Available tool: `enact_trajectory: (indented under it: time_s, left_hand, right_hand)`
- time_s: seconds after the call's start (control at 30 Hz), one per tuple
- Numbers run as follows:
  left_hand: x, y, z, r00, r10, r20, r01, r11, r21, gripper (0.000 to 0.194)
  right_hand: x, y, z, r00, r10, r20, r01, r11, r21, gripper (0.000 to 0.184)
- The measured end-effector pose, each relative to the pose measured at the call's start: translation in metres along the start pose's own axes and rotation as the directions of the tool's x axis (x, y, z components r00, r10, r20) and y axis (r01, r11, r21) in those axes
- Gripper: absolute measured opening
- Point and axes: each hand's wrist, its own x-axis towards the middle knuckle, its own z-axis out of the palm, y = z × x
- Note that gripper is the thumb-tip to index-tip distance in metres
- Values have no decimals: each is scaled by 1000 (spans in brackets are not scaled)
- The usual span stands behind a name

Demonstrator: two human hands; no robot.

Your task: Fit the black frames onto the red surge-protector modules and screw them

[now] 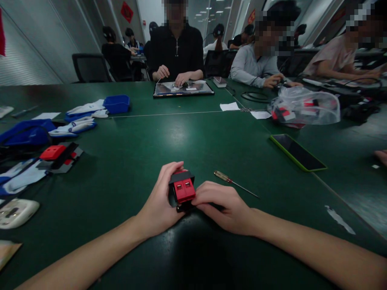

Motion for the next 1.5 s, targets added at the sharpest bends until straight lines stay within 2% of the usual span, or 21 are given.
enact_trajectory:
  time_s: [0.1,0.27,0.4,0.5,0.57,0.67,0.77,0.9,0.97,1.13,1.37,1.5]
  left_hand:
    - [5,-1,-7,996,37,86,-43,997,62,61]
    - [10,-3,-21,968,-20,249,9,999,46,62]
    - [9,-5,-23,961,-12,275,2,999,35,63]
    - [4,-5,-21,972,54,227,-43,998,-51,65]
    - [1,-4,-19,986,9,167,17,987,-157,66]
    - [0,0,-18,968,-217,122,245,917,-314,58]
    - [3,2,-18,925,-353,142,380,829,-411,55]
    - [9,3,-18,901,-372,223,433,802,-410,70]
    - [11,3,-18,894,-364,263,446,791,-419,78]
    - [11,2,-19,897,-339,283,436,781,-448,84]
    - [11,2,-20,905,-297,303,414,777,-474,78]
    - [11,4,-19,916,-265,300,387,776,-497,82]
  right_hand:
    - [-1,-1,-1,1000,-23,6,23,1000,17,17]
    - [-1,0,-3,998,-35,44,33,998,50,20]
    - [0,0,-3,998,-45,38,43,998,54,21]
    - [0,-3,-2,998,-64,18,62,994,85,21]
    - [0,-6,-1,996,-86,-29,89,992,90,24]
    - [-1,-8,-1,991,-101,-86,107,992,66,28]
    - [-2,-7,1,992,-59,-110,64,997,45,29]
    - [-3,-2,4,983,52,-176,-45,998,44,25]
    - [-3,-1,5,983,101,-153,-92,994,61,22]
    - [-3,-3,4,988,151,-16,-149,983,107,17]
    - [1,-1,5,952,304,21,-303,936,180,13]
    - [1,-2,6,934,354,41,-353,905,239,15]
